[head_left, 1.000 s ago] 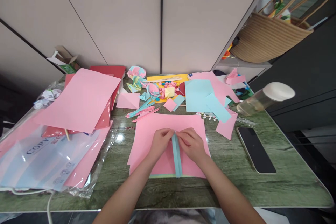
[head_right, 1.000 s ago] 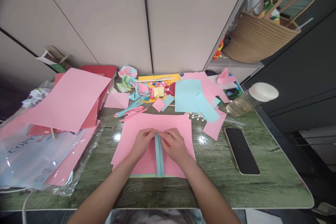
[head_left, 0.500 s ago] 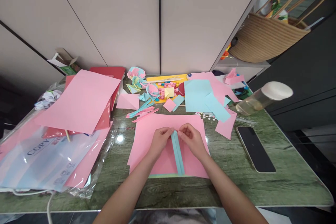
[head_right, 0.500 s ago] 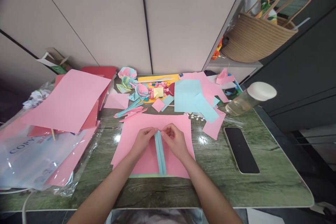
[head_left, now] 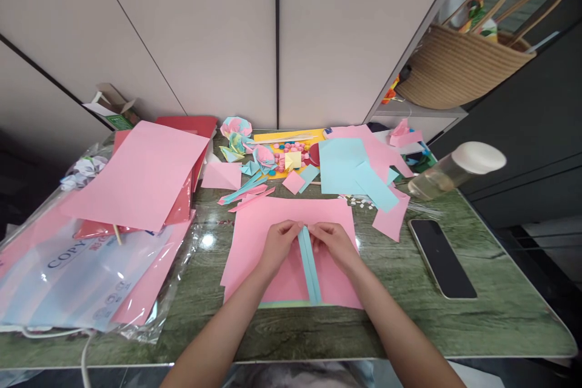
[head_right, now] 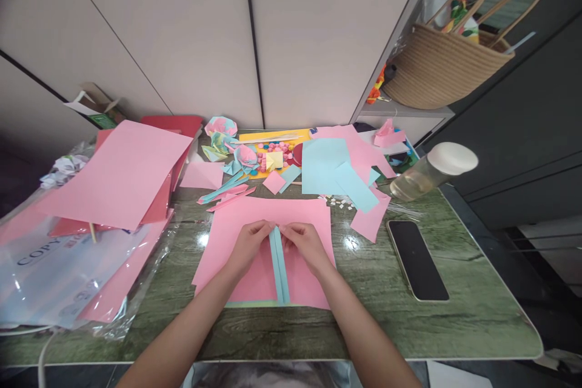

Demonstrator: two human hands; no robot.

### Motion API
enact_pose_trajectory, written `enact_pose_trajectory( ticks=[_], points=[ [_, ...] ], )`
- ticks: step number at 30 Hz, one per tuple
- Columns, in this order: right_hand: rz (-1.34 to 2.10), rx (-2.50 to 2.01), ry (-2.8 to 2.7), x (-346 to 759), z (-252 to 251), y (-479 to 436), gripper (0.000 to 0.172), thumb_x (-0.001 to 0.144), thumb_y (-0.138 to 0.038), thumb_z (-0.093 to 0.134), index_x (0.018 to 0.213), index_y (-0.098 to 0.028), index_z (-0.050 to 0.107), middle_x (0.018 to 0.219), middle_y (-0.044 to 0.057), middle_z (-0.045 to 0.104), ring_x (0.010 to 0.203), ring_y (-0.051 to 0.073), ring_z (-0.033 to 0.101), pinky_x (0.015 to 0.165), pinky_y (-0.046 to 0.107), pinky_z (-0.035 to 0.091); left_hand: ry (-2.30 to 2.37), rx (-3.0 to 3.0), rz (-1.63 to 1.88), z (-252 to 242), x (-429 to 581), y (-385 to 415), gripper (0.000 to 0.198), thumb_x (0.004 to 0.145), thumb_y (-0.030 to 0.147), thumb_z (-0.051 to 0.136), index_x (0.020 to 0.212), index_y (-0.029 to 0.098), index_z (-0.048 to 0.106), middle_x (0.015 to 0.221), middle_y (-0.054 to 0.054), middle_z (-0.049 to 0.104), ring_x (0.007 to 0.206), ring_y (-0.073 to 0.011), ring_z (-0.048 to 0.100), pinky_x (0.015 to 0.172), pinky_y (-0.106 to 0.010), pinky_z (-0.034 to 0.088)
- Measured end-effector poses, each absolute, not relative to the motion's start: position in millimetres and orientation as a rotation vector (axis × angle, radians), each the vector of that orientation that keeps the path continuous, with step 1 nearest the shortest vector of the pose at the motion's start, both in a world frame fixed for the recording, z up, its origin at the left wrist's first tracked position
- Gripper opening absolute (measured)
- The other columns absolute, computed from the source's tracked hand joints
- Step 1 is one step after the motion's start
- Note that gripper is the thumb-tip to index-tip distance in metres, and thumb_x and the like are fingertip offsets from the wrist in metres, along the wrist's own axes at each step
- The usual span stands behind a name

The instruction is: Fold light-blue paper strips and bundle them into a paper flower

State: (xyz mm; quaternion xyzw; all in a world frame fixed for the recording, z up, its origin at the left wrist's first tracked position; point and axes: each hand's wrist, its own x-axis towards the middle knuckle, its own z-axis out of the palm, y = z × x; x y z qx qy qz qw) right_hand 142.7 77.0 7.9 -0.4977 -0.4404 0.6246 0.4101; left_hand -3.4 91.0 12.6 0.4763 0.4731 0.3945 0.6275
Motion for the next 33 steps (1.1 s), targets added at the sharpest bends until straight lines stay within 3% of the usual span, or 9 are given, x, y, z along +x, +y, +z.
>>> enact_pose_trajectory(
  ticks=[13,23,29,33],
  points=[
    [1.307,-1.364,-1.289,139.5,12.6,74.7,0.024,0.075,-0.036,0.054,0.062,-0.016,0.058,0.054,-0.002,0.05,0.05,0.01,0.045,0.05,0.023,0.034,1.318,1.545,0.917,13.3,-3.6,86.9,0.03,0.078,0.037,0.047,0.061,0.017,0.06,0.059,0.001,0.051,0.059,-0.0109,0.047,0.055,-0.023,0.034],
    [1.345,-1.378,-1.27,142.3,9.0,75.8,0.021,0.073,-0.035,0.055,0.065,-0.015,0.059,0.055,-0.002,0.051,0.049,0.01,0.045,0.049,0.023,0.036,1.207,1.405,0.873,8.3,-3.2,90.1,0.032,0.077,0.04,0.048,0.064,0.016,0.064,0.063,-0.001,0.058,0.064,-0.0133,0.052,0.059,-0.024,0.038],
    [1.302,-1.424,-1.263,144.0,8.6,76.3,0.019,0.071,-0.033,0.055,0.065,-0.016,0.059,0.054,-0.002,0.05,0.05,0.01,0.044,0.048,0.023,0.035,1.056,1.172,0.903,6.0,-3.0,90.0,0.025,0.071,0.033,0.057,0.086,0.015,0.066,0.084,-0.007,0.065,0.082,-0.0186,0.058,0.074,-0.029,0.044],
    [1.25,-1.424,-1.282,144.4,5.3,76.7,0.016,0.069,-0.032,0.055,0.064,-0.016,0.058,0.056,-0.001,0.051,0.052,0.01,0.043,0.049,0.023,0.035,1.047,1.044,0.927,4.1,-0.8,89.5,0.024,0.065,0.03,0.064,0.082,0.014,0.066,0.081,-0.007,0.066,0.075,-0.0172,0.059,0.07,-0.029,0.046]
  ],
)
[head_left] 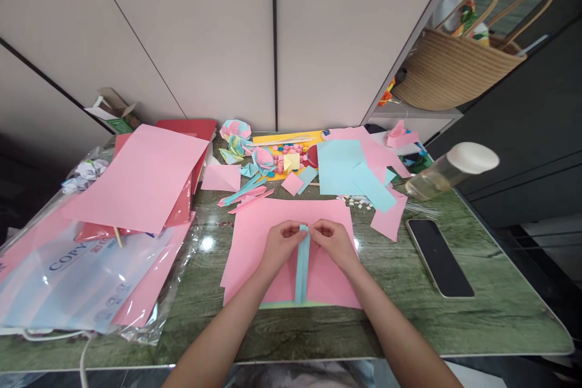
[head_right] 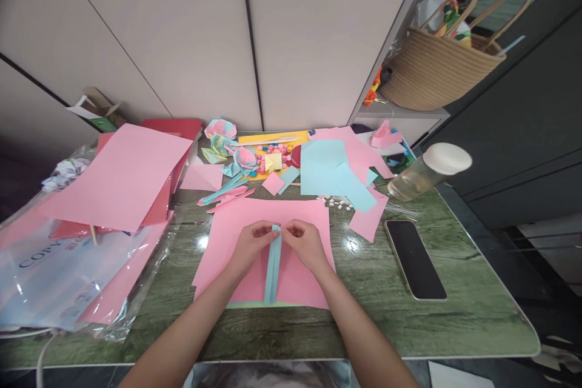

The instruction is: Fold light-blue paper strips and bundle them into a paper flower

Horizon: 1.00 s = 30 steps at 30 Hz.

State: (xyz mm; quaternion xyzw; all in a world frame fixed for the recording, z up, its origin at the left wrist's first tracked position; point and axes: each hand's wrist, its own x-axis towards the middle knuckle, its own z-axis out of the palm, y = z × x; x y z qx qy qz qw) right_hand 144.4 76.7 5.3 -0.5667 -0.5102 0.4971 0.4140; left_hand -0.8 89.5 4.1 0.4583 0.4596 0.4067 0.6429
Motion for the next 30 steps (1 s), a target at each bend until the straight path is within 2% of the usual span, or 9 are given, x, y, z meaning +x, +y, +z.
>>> enact_pose_trajectory(
  ticks=[3,7,18,24,30],
  points=[
    [1.188,-1.441,-1.288,143.7,4.3,76.4,0.015,0.069,-0.029,0.054,0.061,-0.017,0.055,0.055,-0.002,0.05,0.052,0.01,0.041,0.049,0.022,0.034,1.075,0.988,0.99,3.5,2.3,87.2,0.023,0.062,0.029,0.067,0.079,0.014,0.065,0.075,-0.005,0.066,0.069,-0.0151,0.059,0.066,-0.027,0.046],
    [1.193,-1.409,-1.283,143.0,7.0,75.6,0.013,0.07,-0.027,0.053,0.061,-0.017,0.054,0.057,-0.002,0.049,0.053,0.01,0.042,0.051,0.022,0.034,1.079,0.974,1.017,3.6,4.3,84.5,0.022,0.062,0.03,0.066,0.077,0.014,0.066,0.076,-0.005,0.066,0.071,-0.0158,0.059,0.069,-0.029,0.046],
    [1.22,-1.388,-1.316,144.3,8.9,76.3,0.023,0.073,-0.039,0.054,0.065,-0.017,0.054,0.057,-0.002,0.048,0.053,0.01,0.041,0.05,0.023,0.033,1.043,0.996,0.999,3.7,2.6,85.4,0.021,0.065,0.029,0.064,0.08,0.014,0.066,0.082,-0.006,0.066,0.079,-0.0179,0.059,0.075,-0.031,0.045],
    [1.137,-1.428,-1.335,143.0,6.5,74.6,0.024,0.075,-0.036,0.052,0.059,-0.018,0.046,0.054,-0.004,0.04,0.051,0.009,0.037,0.049,0.023,0.03,1.095,1.036,1.05,5.1,3.9,82.1,0.02,0.066,0.027,0.063,0.082,0.016,0.066,0.069,-0.002,0.064,0.065,-0.0141,0.057,0.064,-0.027,0.045],
    [1.126,-1.404,-1.321,141.6,5.8,75.0,0.02,0.075,-0.032,0.051,0.061,-0.018,0.049,0.057,-0.003,0.044,0.055,0.01,0.039,0.052,0.023,0.032,1.088,1.033,1.085,7.7,6.7,79.5,0.017,0.066,0.028,0.063,0.077,0.015,0.066,0.078,-0.005,0.066,0.075,-0.0169,0.059,0.072,-0.029,0.046]
  ],
)
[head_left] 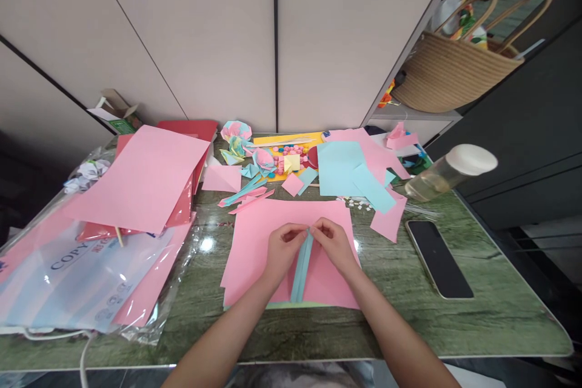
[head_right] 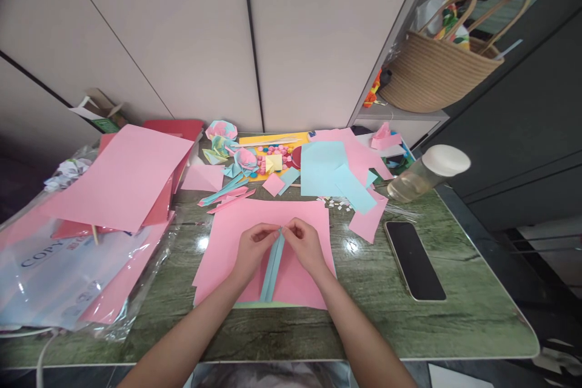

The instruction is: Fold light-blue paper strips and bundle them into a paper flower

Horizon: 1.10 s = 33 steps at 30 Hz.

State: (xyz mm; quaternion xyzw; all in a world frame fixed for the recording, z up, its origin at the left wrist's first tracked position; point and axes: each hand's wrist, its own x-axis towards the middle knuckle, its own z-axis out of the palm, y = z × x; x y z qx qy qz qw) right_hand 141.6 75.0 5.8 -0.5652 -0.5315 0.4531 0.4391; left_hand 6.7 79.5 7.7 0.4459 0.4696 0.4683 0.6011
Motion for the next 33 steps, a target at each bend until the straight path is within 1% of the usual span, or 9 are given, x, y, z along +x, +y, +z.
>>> enact_pose_trajectory(
  ticks=[3,7,12,18,26,29,33],
  points=[
    [1.101,-1.411,-1.331,140.3,6.9,74.0,0.018,0.074,-0.032,0.051,0.064,-0.018,0.052,0.06,-0.001,0.048,0.057,0.012,0.042,0.054,0.024,0.034,1.049,1.018,1.071,8.1,5.4,80.7,0.016,0.066,0.027,0.064,0.076,0.015,0.066,0.077,-0.005,0.065,0.076,-0.0164,0.058,0.073,-0.029,0.045],
    [1.034,-1.44,-1.362,138.4,9.7,72.2,0.018,0.074,-0.033,0.052,0.064,-0.018,0.053,0.06,-0.001,0.05,0.057,0.012,0.043,0.054,0.024,0.034,1.024,0.988,1.045,8.1,2.3,82.8,0.017,0.066,0.028,0.064,0.075,0.014,0.066,0.076,-0.005,0.065,0.074,-0.0155,0.057,0.072,-0.028,0.044],
    [1.078,-1.425,-1.358,139.1,10.8,73.3,0.019,0.073,-0.035,0.053,0.066,-0.018,0.056,0.062,0.0,0.053,0.058,0.013,0.045,0.055,0.024,0.036,1.014,0.925,1.034,7.8,0.8,85.9,0.018,0.062,0.028,0.067,0.073,0.015,0.065,0.074,-0.003,0.063,0.072,-0.0141,0.056,0.071,-0.027,0.044],
    [1.194,-1.341,-1.324,140.5,11.5,74.1,0.024,0.078,-0.038,0.048,0.066,-0.019,0.056,0.061,-0.001,0.052,0.059,0.013,0.048,0.057,0.025,0.038,1.005,0.896,1.052,4.1,1.0,87.7,0.019,0.061,0.027,0.068,0.075,0.016,0.063,0.072,-0.001,0.061,0.069,-0.0118,0.055,0.068,-0.026,0.043],
    [1.123,-1.387,-1.399,140.0,8.6,72.8,0.017,0.076,-0.032,0.052,0.067,-0.018,0.056,0.064,0.0,0.054,0.06,0.013,0.047,0.056,0.024,0.037,1.012,0.967,1.008,5.0,1.0,86.1,0.016,0.064,0.026,0.065,0.073,0.014,0.059,0.069,-0.001,0.058,0.065,-0.0105,0.052,0.062,-0.023,0.041],
    [1.068,-1.402,-1.427,139.0,9.0,71.4,0.016,0.076,-0.032,0.051,0.068,-0.018,0.055,0.064,0.0,0.054,0.061,0.013,0.047,0.056,0.024,0.037,1.011,0.967,1.004,6.7,1.0,87.0,0.016,0.064,0.026,0.066,0.072,0.015,0.058,0.068,0.0,0.057,0.064,-0.0102,0.052,0.062,-0.023,0.04],
    [1.039,-1.429,-1.438,138.7,9.3,71.8,0.017,0.077,-0.031,0.051,0.068,-0.018,0.055,0.064,0.0,0.054,0.06,0.012,0.047,0.057,0.024,0.036,0.998,0.971,0.958,7.7,-0.6,88.6,0.021,0.063,0.027,0.067,0.077,0.016,0.056,0.068,0.001,0.058,0.066,-0.0109,0.053,0.065,-0.024,0.041]
  ],
)
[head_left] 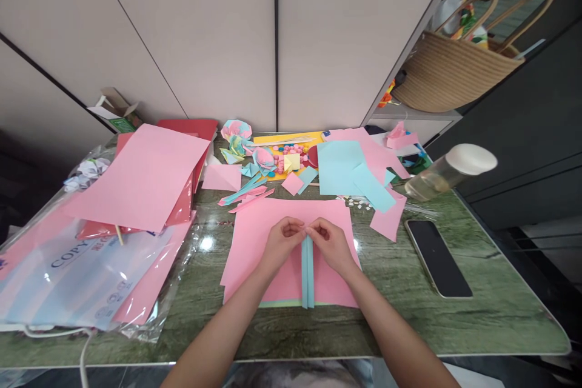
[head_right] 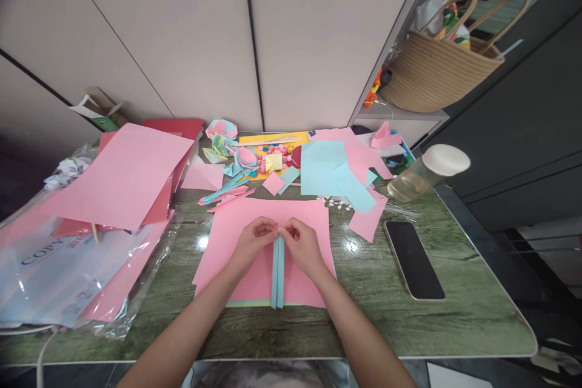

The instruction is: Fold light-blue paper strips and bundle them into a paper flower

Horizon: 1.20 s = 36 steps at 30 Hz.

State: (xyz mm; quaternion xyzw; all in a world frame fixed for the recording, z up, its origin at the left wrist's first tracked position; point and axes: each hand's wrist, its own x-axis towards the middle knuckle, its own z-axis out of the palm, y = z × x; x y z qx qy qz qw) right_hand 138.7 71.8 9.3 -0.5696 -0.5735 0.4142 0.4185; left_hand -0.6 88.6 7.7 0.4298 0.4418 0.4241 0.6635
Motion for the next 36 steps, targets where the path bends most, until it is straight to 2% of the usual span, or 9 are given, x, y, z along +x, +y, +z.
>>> enact_pose_trajectory(
  ticks=[8,16,21,25,29,32,36],
  points=[
    [1.161,-1.35,-1.487,141.1,7.9,74.1,0.016,0.077,-0.029,0.049,0.068,-0.017,0.055,0.062,-0.002,0.05,0.059,0.011,0.044,0.056,0.022,0.036,0.964,0.965,0.961,6.4,-5.2,89.2,0.021,0.058,0.02,0.069,0.073,0.016,0.054,0.054,0.005,0.051,0.054,-0.0079,0.047,0.056,-0.02,0.036],
    [1.003,-1.441,-1.485,141.2,6.7,73.8,0.018,0.079,-0.032,0.048,0.068,-0.018,0.053,0.064,-0.001,0.053,0.059,0.011,0.045,0.055,0.023,0.035,0.942,1.016,0.833,4.6,-3.8,87.8,0.025,0.065,0.027,0.065,0.085,0.016,0.055,0.07,0.001,0.056,0.068,-0.0112,0.052,0.064,-0.023,0.038],
    [1.096,-1.409,-1.339,144.8,7.4,78.0,0.022,0.079,-0.037,0.047,0.071,-0.018,0.054,0.064,-0.001,0.052,0.059,0.012,0.048,0.056,0.024,0.038,0.922,1.175,0.594,4.0,-5.2,87.5,0.019,0.06,0.027,0.068,0.07,0.013,0.059,0.064,0.001,0.055,0.059,-0.0101,0.048,0.057,-0.023,0.036],
    [1.382,-1.268,-1.274,146.7,11.1,77.5,0.031,0.083,-0.043,0.038,0.089,-0.018,0.055,0.064,-0.001,0.055,0.059,0.013,0.053,0.059,0.026,0.043,1.013,1.054,0.805,5.6,-9.4,94.5,0.021,0.061,0.029,0.068,0.072,0.013,0.06,0.064,0.0,0.057,0.06,-0.0113,0.051,0.059,-0.024,0.04],
    [1.622,-1.215,-1.34,145.1,13.7,72.6,0.025,0.074,-0.041,0.055,0.078,-0.017,0.057,0.065,0.0,0.06,0.059,0.013,0.056,0.057,0.025,0.043,1.104,0.86,1.119,6.5,-15.8,102.4,0.024,0.061,0.031,0.068,0.074,0.014,0.057,0.065,0.001,0.057,0.061,-0.0105,0.052,0.061,-0.025,0.044],
    [1.61,-1.235,-1.299,143.5,12.3,71.9,0.022,0.072,-0.038,0.059,0.074,-0.016,0.057,0.063,0.001,0.062,0.059,0.014,0.059,0.058,0.026,0.044,1.074,0.725,1.261,7.3,-17.3,103.2,0.025,0.061,0.03,0.068,0.076,0.014,0.056,0.07,0.001,0.055,0.064,-0.0092,0.052,0.064,-0.025,0.046],
    [1.351,-1.317,-1.093,147.8,9.8,78.2,0.021,0.07,-0.034,0.06,0.082,-0.017,0.058,0.06,-0.001,0.061,0.056,0.014,0.059,0.058,0.026,0.044,1.091,0.686,1.282,6.7,-16.1,99.7,0.027,0.06,0.029,0.069,0.079,0.017,0.054,0.069,0.003,0.051,0.065,-0.0086,0.053,0.066,-0.025,0.047]
  ],
)
